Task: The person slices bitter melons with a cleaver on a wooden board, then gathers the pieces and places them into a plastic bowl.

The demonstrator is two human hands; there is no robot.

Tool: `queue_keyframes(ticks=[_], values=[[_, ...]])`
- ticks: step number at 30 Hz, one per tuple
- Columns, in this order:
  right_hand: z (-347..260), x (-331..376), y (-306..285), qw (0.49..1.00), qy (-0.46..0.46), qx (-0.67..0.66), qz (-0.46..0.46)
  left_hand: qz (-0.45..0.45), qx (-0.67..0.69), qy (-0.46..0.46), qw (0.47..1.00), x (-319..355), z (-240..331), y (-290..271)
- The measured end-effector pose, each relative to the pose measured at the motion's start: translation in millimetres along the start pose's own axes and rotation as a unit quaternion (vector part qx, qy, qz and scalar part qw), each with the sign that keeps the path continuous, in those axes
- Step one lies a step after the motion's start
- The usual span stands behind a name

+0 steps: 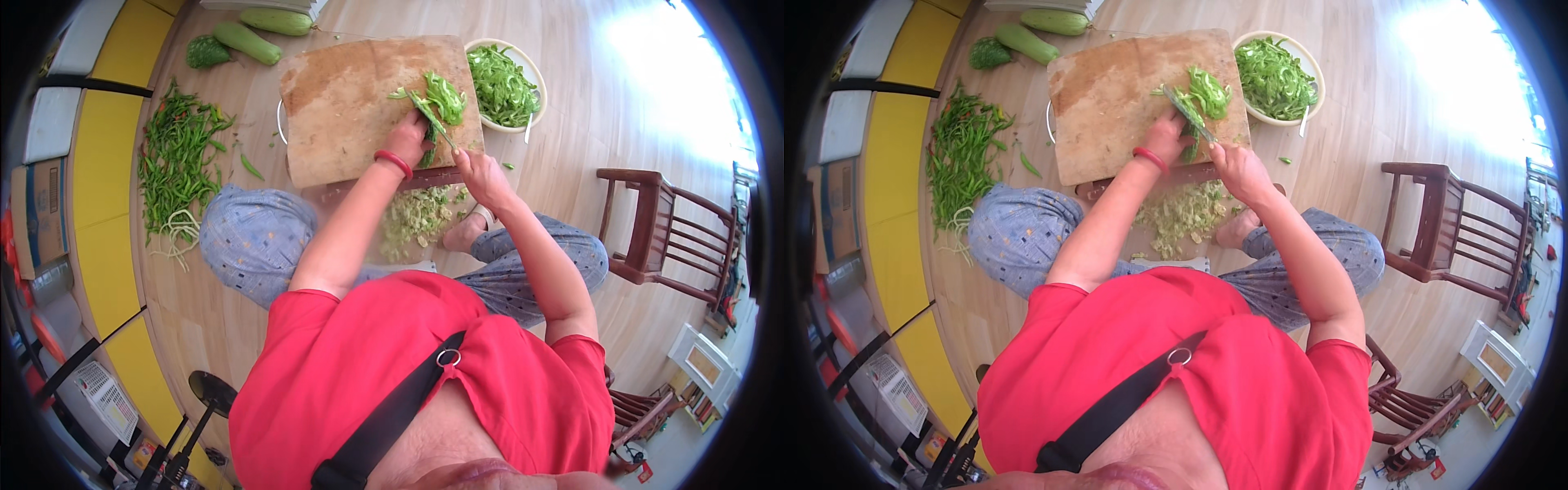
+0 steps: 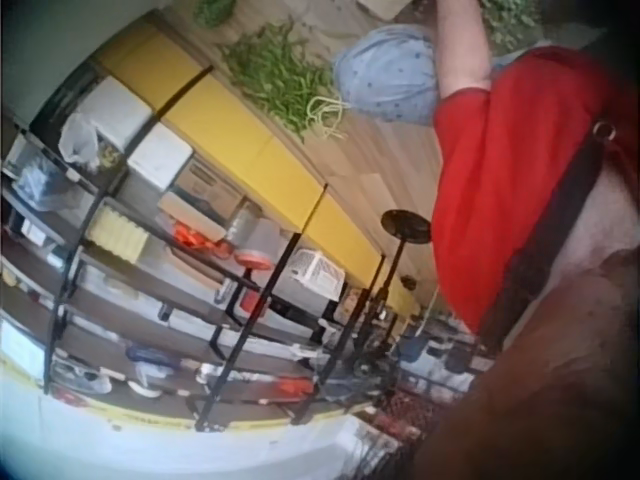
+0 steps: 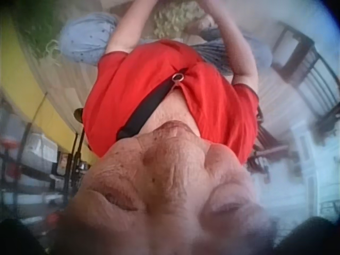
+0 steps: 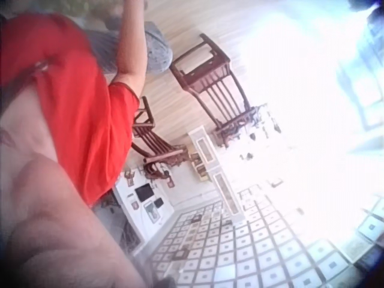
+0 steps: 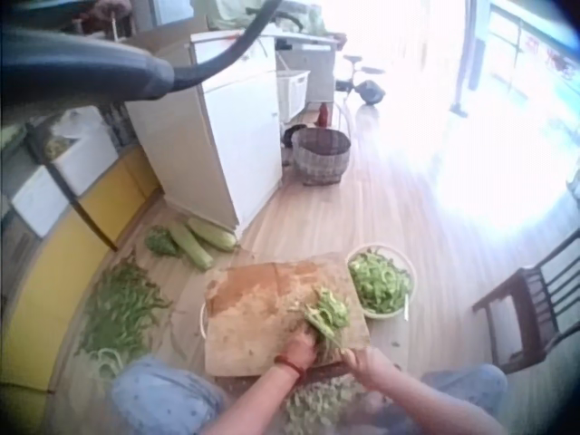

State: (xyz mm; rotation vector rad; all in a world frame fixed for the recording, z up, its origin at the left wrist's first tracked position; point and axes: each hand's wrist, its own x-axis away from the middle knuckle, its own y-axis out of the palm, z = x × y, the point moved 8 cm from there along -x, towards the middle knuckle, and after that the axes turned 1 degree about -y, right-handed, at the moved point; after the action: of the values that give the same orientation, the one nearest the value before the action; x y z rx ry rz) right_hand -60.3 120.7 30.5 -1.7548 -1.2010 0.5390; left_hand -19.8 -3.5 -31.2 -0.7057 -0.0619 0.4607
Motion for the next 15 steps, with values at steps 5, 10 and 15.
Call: queue_keyframes(ticks=[5, 10, 15], values=[[9, -3, 3, 0.995, 0.094, -0.034, -0.029, 0.017, -0.003, 0.032, 0.999, 0, -1, -1], [26, -23, 27, 0.999, 0.042, 0.014, 0.012, -0.036, -0.045, 0.001, 0.998, 4, -3, 7], [-10, -3, -3, 0.998, -0.043, 0.046, -0.030, 0.014, 0.001, -0.001, 1.000, 4, -5, -6]])
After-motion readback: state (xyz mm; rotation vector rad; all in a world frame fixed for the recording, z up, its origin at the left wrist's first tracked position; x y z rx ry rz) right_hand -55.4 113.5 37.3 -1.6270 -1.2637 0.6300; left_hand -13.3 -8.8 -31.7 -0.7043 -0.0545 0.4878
